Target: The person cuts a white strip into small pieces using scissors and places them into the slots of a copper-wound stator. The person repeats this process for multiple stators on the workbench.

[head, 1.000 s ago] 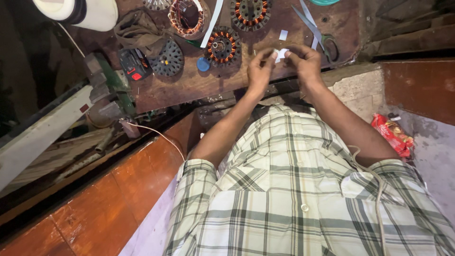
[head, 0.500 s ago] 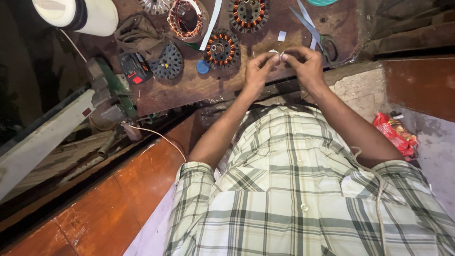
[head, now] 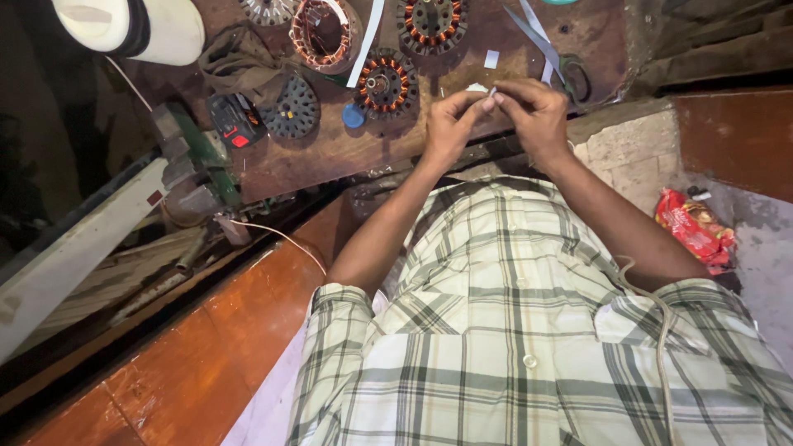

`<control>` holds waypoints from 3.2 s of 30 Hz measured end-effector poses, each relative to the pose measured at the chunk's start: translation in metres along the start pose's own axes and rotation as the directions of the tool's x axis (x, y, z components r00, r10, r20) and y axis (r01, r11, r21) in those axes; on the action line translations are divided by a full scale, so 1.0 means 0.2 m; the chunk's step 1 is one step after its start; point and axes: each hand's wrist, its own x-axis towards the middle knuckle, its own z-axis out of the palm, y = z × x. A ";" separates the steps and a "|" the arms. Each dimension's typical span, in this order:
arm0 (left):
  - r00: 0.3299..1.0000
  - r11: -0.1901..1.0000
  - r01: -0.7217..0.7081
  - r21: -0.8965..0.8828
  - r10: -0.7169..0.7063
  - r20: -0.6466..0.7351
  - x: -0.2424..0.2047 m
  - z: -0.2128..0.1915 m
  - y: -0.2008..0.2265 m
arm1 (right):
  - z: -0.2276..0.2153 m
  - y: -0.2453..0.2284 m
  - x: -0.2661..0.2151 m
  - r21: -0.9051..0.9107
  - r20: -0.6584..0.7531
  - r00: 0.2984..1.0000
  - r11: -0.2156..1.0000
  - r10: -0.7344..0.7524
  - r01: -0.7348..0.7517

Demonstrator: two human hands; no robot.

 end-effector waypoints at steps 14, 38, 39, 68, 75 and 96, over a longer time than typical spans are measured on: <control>0.975 0.846 0.222 -0.484 -0.179 0.135 -0.04 -0.06 0.01 | -0.02 -0.01 0.01 0.280 0.186 0.959 0.924 0.215 -0.262; 0.980 0.987 -0.137 -0.086 0.122 -0.160 -0.26 -0.02 0.15 | 0.12 0.00 -0.05 0.428 0.224 0.926 0.823 0.303 -0.373; 0.975 0.988 -0.143 -0.060 0.131 -0.177 -0.26 -0.02 0.15 | 0.15 0.00 -0.06 0.393 0.202 0.922 0.835 0.331 -0.386; 0.810 0.467 -0.320 0.824 0.586 -0.018 0.77 -0.40 -0.05 | 0.23 0.71 0.22 0.281 0.007 0.911 0.873 0.412 -0.397; 0.948 0.964 0.244 -0.102 -0.259 -0.185 0.28 -0.28 -0.06 | 0.06 0.68 0.23 -0.007 0.058 0.954 0.956 0.294 -0.294; 0.975 0.777 -0.062 0.627 0.182 -0.130 -0.01 -0.14 -0.16 | 0.11 0.22 -0.02 -0.210 -0.148 0.972 0.966 -0.185 0.152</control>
